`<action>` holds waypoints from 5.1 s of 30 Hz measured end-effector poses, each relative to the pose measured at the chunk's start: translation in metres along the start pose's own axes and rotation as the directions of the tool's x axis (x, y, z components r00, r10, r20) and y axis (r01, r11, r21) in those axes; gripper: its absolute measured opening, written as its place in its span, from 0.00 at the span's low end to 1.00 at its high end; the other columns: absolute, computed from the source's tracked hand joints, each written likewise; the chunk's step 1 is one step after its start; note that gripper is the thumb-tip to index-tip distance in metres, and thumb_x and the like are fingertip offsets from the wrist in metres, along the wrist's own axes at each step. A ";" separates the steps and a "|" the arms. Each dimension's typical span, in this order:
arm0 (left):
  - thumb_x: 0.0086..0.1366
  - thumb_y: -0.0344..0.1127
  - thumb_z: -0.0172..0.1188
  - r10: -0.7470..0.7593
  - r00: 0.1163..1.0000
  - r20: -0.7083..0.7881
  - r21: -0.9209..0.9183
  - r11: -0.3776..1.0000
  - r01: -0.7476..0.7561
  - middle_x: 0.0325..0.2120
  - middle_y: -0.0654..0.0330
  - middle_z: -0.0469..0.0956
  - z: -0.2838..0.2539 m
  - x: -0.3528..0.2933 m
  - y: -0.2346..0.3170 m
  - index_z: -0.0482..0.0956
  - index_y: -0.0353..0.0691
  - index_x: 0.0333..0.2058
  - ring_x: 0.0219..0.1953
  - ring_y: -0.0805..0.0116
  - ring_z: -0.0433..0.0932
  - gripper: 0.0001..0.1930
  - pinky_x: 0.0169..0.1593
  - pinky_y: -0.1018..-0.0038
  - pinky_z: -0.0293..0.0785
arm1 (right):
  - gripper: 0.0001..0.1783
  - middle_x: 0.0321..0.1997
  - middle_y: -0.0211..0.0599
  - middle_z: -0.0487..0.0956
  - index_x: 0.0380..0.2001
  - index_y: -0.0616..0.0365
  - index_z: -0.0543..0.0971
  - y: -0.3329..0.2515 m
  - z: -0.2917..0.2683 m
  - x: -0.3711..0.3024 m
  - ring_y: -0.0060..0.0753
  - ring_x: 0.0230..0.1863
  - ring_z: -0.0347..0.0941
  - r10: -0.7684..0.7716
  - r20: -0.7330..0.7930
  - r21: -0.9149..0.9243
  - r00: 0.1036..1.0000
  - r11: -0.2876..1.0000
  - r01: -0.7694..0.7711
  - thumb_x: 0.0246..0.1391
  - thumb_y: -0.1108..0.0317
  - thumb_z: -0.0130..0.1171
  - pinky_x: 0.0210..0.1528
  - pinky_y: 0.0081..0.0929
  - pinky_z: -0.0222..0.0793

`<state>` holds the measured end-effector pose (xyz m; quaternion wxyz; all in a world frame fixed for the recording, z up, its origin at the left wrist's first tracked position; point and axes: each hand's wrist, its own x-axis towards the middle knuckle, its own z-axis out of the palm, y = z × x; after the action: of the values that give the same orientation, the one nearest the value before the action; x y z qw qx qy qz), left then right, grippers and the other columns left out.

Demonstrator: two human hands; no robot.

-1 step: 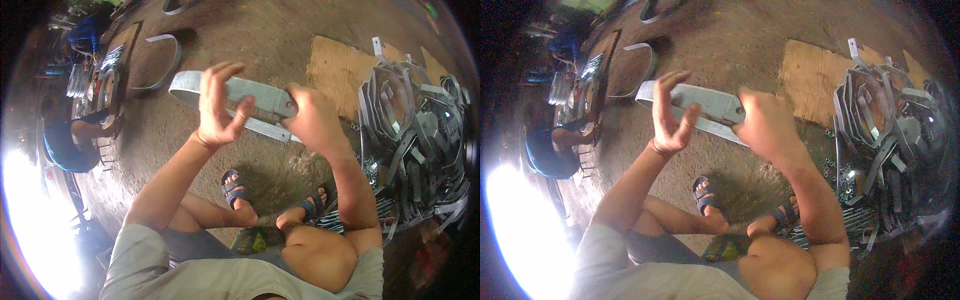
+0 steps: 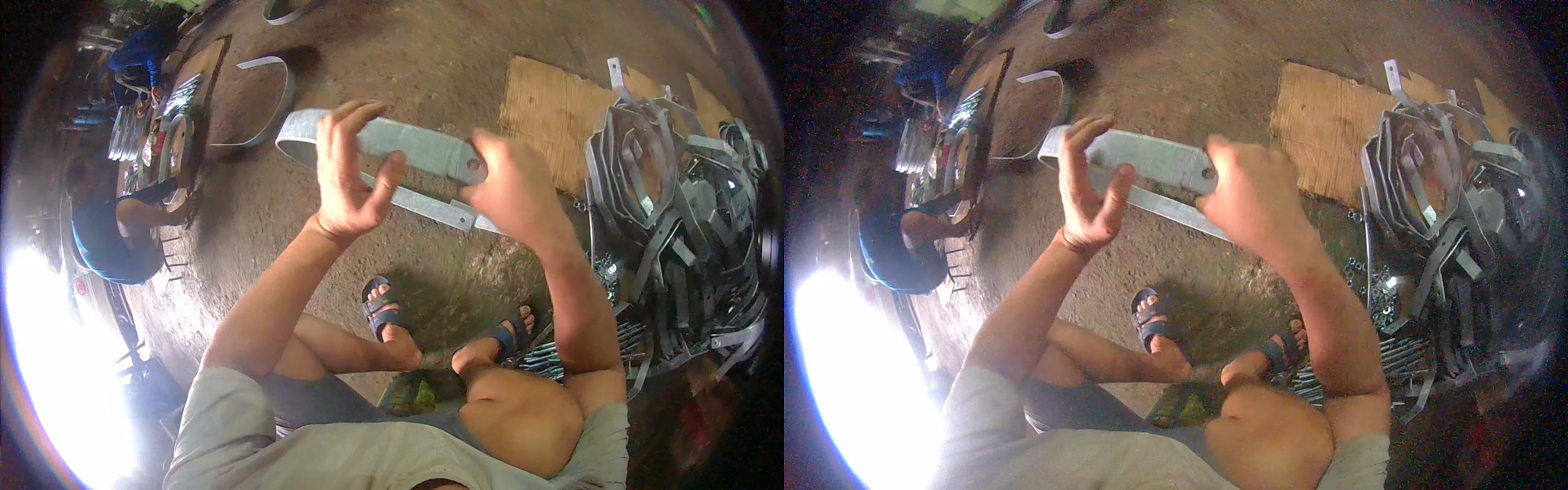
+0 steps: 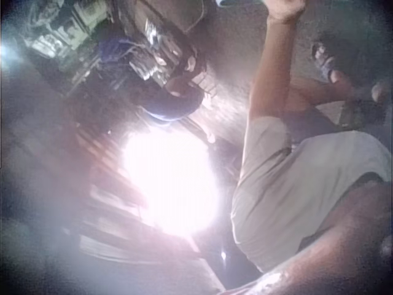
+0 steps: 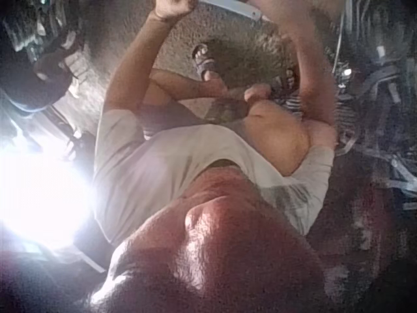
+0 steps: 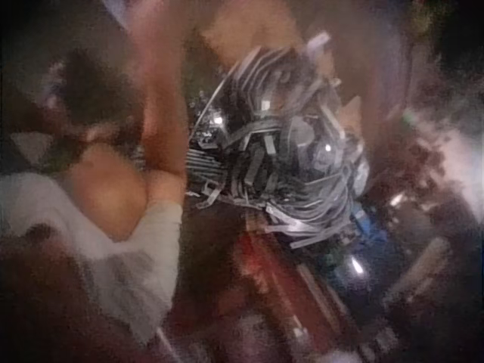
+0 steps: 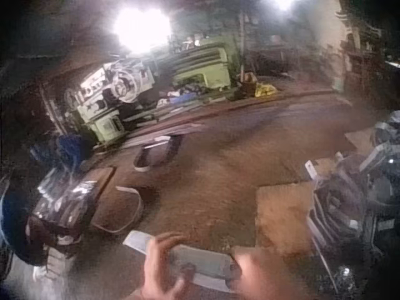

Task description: The person sits on the floor of a workshop and assembles metal frames by hand. They pick up U-shaped metal pieces, threaded rods, and flat metal brackets, then insert the rods into the brackets and attach them to the U-shaped frames. The person repeats this process for multiple units, handling nuts and washers to secure the components.

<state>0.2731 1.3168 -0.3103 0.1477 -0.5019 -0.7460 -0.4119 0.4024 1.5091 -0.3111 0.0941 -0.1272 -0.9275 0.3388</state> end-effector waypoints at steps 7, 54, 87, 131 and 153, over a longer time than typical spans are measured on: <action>0.55 0.30 0.64 -0.010 0.996 0.085 0.079 0.997 0.003 0.52 0.47 0.71 0.011 -0.010 -0.007 0.71 0.35 0.55 0.54 0.48 0.69 0.27 0.59 0.59 0.64 | 0.22 0.29 0.52 0.82 0.37 0.63 0.82 0.087 -0.009 0.062 0.46 0.34 0.82 0.218 0.014 0.165 0.976 0.962 -0.217 0.39 0.60 0.71 0.39 0.41 0.73; 0.58 0.43 0.72 -0.654 0.350 0.671 0.441 0.731 0.520 0.38 0.41 0.82 0.063 -0.266 -0.104 0.57 0.37 0.59 0.43 0.42 0.82 0.39 0.42 0.54 0.78 | 0.21 0.49 0.46 0.72 0.58 0.56 0.73 0.234 0.174 -0.143 0.52 0.52 0.71 0.505 -0.251 0.008 0.826 0.854 -0.520 0.62 0.68 0.56 0.52 0.46 0.72; 0.72 0.34 0.56 -0.700 -0.050 0.712 0.212 0.147 0.966 0.39 0.48 0.80 0.073 -0.240 -0.100 0.62 0.38 0.62 0.36 0.63 0.84 0.23 0.36 0.67 0.83 | 0.22 0.49 0.45 0.74 0.59 0.58 0.73 0.233 0.166 -0.193 0.52 0.51 0.74 0.594 -0.276 0.016 0.756 0.789 -0.615 0.63 0.63 0.56 0.50 0.46 0.73; 0.70 0.39 0.59 -0.912 0.235 0.337 0.050 0.266 0.963 0.22 0.66 0.67 0.135 -0.171 -0.129 0.68 0.41 0.38 0.22 0.74 0.67 0.11 0.26 0.73 0.66 | 0.21 0.48 0.50 0.75 0.56 0.64 0.73 0.239 0.179 -0.224 0.53 0.52 0.73 0.416 -0.325 0.116 0.849 0.909 -0.401 0.60 0.70 0.55 0.52 0.43 0.72; 0.66 0.44 0.62 -0.506 0.855 0.112 0.612 0.713 0.342 0.36 0.50 0.80 0.119 -0.207 -0.144 0.76 0.35 0.50 0.38 0.54 0.79 0.21 0.47 0.61 0.75 | 0.21 0.49 0.46 0.77 0.54 0.61 0.77 0.229 0.179 -0.214 0.52 0.51 0.74 0.505 -0.289 0.095 0.813 0.860 -0.501 0.60 0.65 0.58 0.53 0.41 0.73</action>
<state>0.2644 1.2553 -0.5815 0.0880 -0.2988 -0.9427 -0.1192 0.5980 1.5060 -0.6146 0.1435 -0.4176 -0.8326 0.3343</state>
